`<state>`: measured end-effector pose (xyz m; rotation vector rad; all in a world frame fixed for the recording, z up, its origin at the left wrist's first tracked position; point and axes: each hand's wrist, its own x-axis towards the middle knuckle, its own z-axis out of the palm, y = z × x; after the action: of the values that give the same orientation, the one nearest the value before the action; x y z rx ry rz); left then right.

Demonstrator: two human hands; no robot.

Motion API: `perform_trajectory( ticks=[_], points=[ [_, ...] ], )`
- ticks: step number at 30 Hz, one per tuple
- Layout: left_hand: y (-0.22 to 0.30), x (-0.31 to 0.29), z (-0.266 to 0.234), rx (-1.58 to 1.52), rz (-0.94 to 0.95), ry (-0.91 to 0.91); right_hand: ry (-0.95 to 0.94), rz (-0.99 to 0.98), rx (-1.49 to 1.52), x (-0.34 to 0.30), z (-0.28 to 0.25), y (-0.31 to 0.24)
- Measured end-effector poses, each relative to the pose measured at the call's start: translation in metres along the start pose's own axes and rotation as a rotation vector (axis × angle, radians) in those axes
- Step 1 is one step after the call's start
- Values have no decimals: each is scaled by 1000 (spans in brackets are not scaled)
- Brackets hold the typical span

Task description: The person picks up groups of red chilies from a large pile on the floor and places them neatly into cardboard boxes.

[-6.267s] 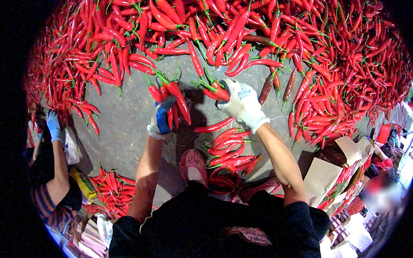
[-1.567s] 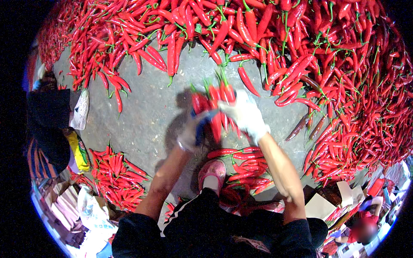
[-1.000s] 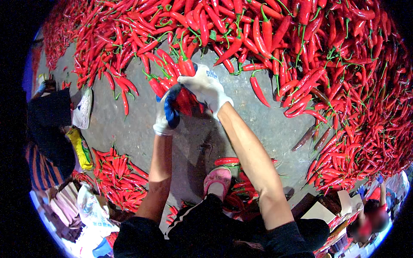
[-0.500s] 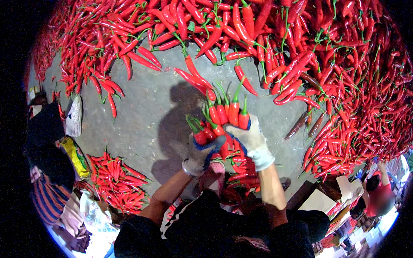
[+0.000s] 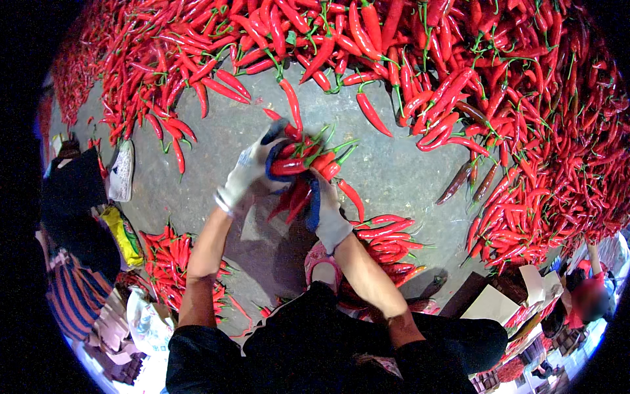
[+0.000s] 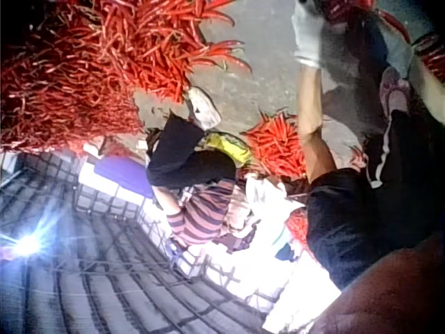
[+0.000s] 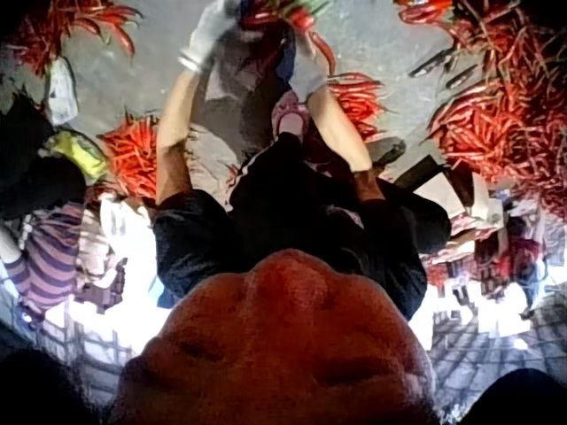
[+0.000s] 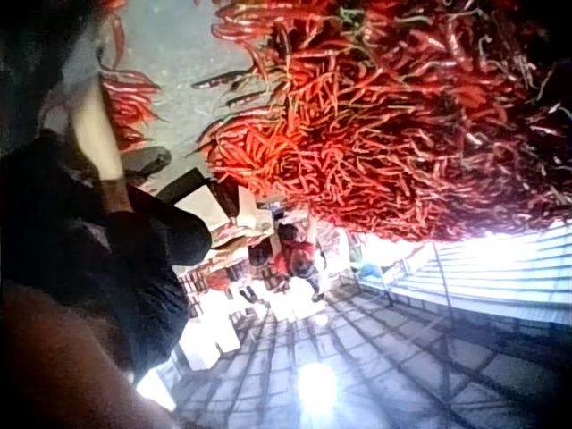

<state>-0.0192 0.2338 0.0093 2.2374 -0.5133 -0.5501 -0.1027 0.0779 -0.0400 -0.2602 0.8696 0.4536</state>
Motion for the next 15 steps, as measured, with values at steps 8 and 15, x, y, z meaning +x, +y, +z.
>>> perform_trajectory(
  ticks=[8,15],
  points=[
    [15,2,3,31,-247,-200,138,-127,-90,-5,-5,-1],
    [0,-43,47,-703,-384,-72,91,-285,-499,-52,-9,-13]
  ],
)
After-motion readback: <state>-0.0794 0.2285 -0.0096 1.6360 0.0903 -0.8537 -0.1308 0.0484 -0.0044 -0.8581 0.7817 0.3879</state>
